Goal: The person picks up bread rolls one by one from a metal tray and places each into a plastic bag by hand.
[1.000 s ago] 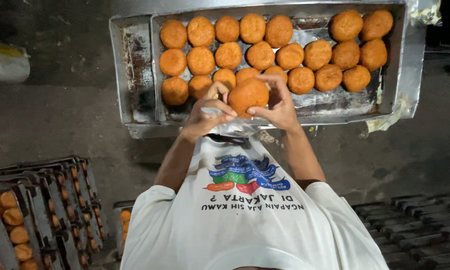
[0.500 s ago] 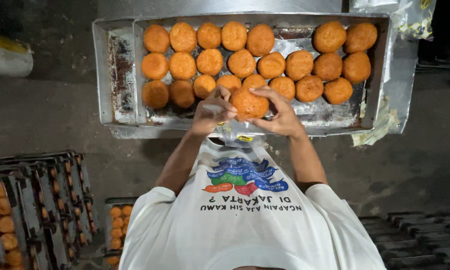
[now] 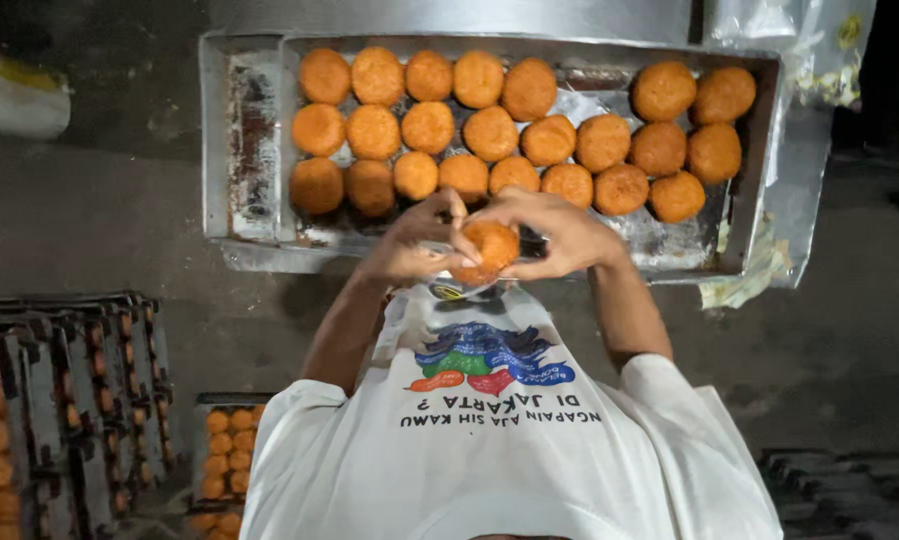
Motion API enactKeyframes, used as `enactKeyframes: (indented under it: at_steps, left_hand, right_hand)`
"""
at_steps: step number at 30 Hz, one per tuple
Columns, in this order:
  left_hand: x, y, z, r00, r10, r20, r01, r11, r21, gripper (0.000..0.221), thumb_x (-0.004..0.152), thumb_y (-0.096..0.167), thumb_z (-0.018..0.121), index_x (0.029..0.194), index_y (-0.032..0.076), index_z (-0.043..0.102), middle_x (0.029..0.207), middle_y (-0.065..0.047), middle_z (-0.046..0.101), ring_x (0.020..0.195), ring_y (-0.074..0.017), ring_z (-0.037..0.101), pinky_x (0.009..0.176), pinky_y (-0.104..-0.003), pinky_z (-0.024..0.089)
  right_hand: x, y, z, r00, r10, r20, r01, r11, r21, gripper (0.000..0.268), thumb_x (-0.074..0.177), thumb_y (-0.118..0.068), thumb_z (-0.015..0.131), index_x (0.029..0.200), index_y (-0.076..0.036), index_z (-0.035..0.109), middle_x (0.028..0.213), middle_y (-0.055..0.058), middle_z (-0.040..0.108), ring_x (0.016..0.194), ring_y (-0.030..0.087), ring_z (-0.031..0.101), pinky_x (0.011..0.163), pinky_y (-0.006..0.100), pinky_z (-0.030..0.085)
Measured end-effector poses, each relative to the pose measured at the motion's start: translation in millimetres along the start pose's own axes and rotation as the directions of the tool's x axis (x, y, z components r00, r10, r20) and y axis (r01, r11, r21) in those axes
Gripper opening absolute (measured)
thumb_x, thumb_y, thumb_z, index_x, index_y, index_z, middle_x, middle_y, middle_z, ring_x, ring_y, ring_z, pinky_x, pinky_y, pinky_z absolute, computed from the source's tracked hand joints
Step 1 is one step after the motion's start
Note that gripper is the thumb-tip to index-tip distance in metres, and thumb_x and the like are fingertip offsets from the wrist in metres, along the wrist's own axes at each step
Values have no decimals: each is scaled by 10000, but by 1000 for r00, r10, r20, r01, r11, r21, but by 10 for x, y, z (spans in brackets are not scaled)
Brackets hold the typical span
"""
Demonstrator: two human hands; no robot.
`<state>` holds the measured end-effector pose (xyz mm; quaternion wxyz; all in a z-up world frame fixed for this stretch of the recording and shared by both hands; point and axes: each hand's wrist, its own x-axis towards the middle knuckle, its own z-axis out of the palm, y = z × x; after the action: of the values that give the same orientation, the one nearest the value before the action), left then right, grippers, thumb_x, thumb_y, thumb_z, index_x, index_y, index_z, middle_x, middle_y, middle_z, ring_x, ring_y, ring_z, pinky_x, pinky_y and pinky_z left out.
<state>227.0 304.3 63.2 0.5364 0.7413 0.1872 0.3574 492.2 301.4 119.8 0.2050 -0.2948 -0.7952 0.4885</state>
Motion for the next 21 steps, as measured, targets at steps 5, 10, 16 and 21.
enactKeyframes:
  at_steps: [5,10,16,21]
  left_hand:
    - [-259,4,-420,997,-62,-50,53,985,-165,219,816,50,777,1027,105,775,1010,-21,588,959,-148,568,830,-327,472]
    - [-512,-285,-517,800,-310,-514,269,950,-156,227,859,69,800,1074,42,729,998,-104,647,887,-220,628,777,-343,518]
    - [-837,-612,-838,651,-668,-361,-97,398,-912,273,875,56,629,1132,-33,654,951,-205,733,893,-355,768,856,-480,619]
    - [-806,-652,-753,750,-523,-405,-34,581,-813,252,940,88,663,1136,-70,666,982,-197,754,897,-302,748,842,-425,617]
  right_hand:
    - [435,215,559,966,-251,58,247,966,75,487,866,-307,812,1281,-78,698,1349,168,638,1251,329,598,1054,458,466]
    - [893,879,357,994,81,68,-71,989,-130,264,973,-280,647,1094,-85,778,1106,121,776,1025,208,707,912,387,540]
    - [1443,975,-198,627,56,-777,-328,924,-197,354,1106,-327,618,987,-46,797,700,37,694,588,97,669,518,278,526]
    - [1096,703,791,792,149,-592,-125,989,81,249,1061,-235,597,1065,4,663,953,68,710,925,195,694,871,378,550]
